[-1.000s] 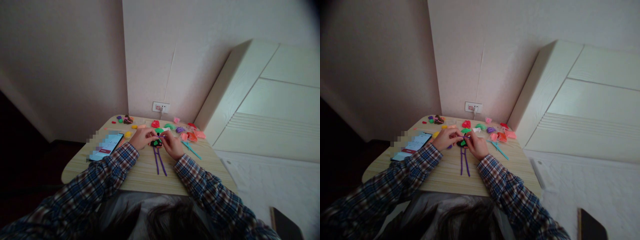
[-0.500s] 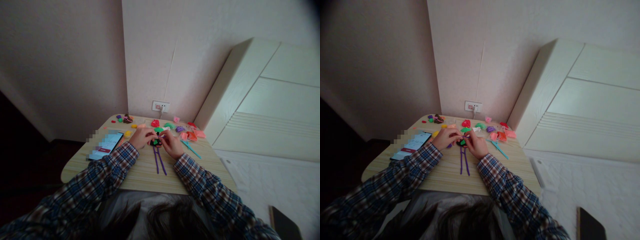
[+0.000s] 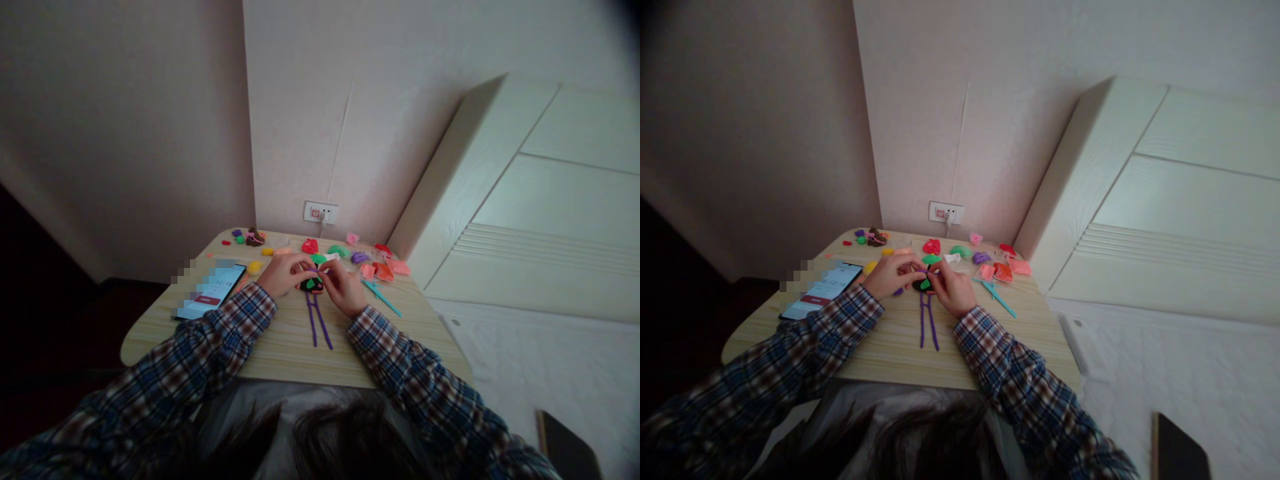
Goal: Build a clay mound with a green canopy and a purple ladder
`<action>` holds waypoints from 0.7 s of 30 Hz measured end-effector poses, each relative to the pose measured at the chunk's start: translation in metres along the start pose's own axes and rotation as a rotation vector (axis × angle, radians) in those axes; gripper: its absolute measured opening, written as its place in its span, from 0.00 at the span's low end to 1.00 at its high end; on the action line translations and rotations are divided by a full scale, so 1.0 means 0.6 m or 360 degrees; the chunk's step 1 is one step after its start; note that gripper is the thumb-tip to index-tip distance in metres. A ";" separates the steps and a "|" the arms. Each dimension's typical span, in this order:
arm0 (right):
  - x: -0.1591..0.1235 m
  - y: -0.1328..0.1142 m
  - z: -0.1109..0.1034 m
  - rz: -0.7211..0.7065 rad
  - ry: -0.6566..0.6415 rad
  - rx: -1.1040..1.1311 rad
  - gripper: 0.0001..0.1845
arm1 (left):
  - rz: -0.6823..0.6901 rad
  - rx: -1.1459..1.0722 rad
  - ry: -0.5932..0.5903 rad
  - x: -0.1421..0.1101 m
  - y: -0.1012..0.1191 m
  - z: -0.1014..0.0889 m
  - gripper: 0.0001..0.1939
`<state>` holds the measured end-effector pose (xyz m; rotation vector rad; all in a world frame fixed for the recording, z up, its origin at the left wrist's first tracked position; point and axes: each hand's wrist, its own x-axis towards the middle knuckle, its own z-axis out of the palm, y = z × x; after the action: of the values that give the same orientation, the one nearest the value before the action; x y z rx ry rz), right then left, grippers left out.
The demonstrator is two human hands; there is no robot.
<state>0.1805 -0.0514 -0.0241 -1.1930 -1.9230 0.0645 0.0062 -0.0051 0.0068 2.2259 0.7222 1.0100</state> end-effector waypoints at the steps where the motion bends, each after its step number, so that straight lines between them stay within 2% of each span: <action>1: 0.000 0.000 0.000 0.0002 -0.0002 -0.0002 0.07 | 0.0004 -0.0005 0.0006 0.000 -0.001 0.000 0.07; 9: 0.000 -0.006 -0.003 0.0000 -0.0036 0.0016 0.07 | -0.0011 -0.0089 0.0008 -0.001 -0.008 0.001 0.10; 21: 0.001 -0.006 -0.004 0.0006 -0.0030 -0.0029 0.07 | -0.0057 -0.0134 0.0064 -0.002 -0.008 0.004 0.07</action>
<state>0.1795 -0.0540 -0.0207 -1.2119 -1.9418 0.0600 0.0062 -0.0033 0.0017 2.1192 0.7209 1.0507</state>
